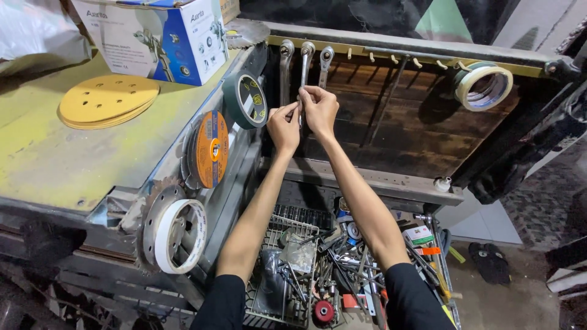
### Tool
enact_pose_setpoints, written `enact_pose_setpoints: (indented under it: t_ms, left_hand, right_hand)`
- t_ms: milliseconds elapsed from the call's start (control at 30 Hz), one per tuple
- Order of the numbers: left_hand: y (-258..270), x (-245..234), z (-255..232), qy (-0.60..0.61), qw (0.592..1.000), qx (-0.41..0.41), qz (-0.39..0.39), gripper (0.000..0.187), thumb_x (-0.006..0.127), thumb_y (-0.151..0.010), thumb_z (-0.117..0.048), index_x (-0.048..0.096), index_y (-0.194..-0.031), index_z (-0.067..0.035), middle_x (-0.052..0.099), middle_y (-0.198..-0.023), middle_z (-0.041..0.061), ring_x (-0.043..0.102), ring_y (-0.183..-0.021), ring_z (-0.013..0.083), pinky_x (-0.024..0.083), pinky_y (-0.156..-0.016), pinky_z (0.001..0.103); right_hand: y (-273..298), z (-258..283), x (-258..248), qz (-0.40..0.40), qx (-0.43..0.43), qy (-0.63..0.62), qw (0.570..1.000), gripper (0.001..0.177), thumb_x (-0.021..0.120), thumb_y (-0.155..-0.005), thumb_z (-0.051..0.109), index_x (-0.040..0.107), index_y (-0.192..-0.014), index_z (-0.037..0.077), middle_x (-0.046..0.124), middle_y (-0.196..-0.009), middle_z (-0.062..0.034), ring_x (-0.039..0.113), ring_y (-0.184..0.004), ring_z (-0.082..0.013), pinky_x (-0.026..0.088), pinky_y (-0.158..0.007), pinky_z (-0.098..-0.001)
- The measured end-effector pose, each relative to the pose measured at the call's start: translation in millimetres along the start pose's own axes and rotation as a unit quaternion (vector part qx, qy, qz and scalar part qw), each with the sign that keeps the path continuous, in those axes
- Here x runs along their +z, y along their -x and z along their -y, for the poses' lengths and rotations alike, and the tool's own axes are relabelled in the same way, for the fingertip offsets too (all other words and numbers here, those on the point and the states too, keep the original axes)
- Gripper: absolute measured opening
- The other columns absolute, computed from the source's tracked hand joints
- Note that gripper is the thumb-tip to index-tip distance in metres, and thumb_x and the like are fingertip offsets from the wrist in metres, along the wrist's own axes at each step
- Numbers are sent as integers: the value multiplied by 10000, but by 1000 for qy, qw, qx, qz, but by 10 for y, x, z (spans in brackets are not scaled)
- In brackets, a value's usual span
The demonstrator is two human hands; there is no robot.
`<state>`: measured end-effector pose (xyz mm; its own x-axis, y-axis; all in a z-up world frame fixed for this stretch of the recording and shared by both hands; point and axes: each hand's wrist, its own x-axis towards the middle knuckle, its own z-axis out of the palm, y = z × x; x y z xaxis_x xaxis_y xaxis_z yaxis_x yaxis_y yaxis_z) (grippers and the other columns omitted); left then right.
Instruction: Sorting through a drawer of hand tools and hanging wrenches on a wall-mounted rack.
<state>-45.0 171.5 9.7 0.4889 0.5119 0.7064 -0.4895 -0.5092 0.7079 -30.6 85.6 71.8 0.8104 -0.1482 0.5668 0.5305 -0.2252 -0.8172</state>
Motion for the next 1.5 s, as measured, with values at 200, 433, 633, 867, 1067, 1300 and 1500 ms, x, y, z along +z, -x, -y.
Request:
enact_pose_setpoints:
  t_ms: [200,433,633,867,1067,1300,1500]
  left_hand:
    - [17,79,141,-11,1000,-28,-1,207,767,-847,-57,805,-1027,-153,771,-863,13,671,-887,166,586,-728,229]
    - [13,96,323,-41,995,-68,63,332,626,-922,-23,791,-1130,-223,718,-959,104,669,-1069,338,553,-955,432]
    - [33,75,381,-38,992,-82,89,383,574,-936,8,772,-1181,-210,763,-1046,128,652,-1114,344,509,-1029,424]
    - [-46,61,339,4,989,-88,116,414,516,-945,58,758,-1204,-154,776,-1089,146,730,-1039,338,577,-930,450]
    - [-72,50,235,-55,988,-62,129,379,584,-909,-2,786,-1156,-206,755,-1001,167,704,-1039,390,573,-935,474]
    - [66,15,207,-64,994,-26,86,372,648,-885,1,780,-1180,-183,737,-952,125,694,-973,343,553,-926,392]
    - [385,3,-4,-24,1000,13,1,241,718,-861,-14,794,-988,-204,746,-915,43,709,-848,272,566,-795,370]
  right_hand:
    - [-91,-118,74,-21,32,43,998,108,827,-816,258,828,-924,258,769,-695,17,775,-734,-173,585,-692,-314]
    - [-61,-192,-44,32,49,-25,998,183,740,-872,38,812,-1009,136,778,-743,-89,762,-647,-143,613,-607,-277]
    - [-22,-202,-207,79,42,-51,995,243,681,-897,-42,803,-1045,107,779,-867,-176,785,-769,-239,658,-662,-324]
    - [-57,-99,-301,144,-5,-81,986,302,582,-950,-112,739,-1176,13,734,-1087,-264,779,-831,-303,695,-650,-353]
    - [-76,-144,-302,178,-27,-62,982,348,560,-951,-128,716,-1228,13,718,-1124,-277,779,-807,-288,688,-611,-336]
    - [24,-121,-450,196,-27,-64,978,354,565,-951,-131,679,-1267,-20,704,-1139,-304,773,-760,-266,691,-586,-339]
    - [173,-257,-750,204,-20,-93,974,276,623,-944,-62,729,-1187,13,764,-981,-226,767,-676,-221,675,-561,-288]
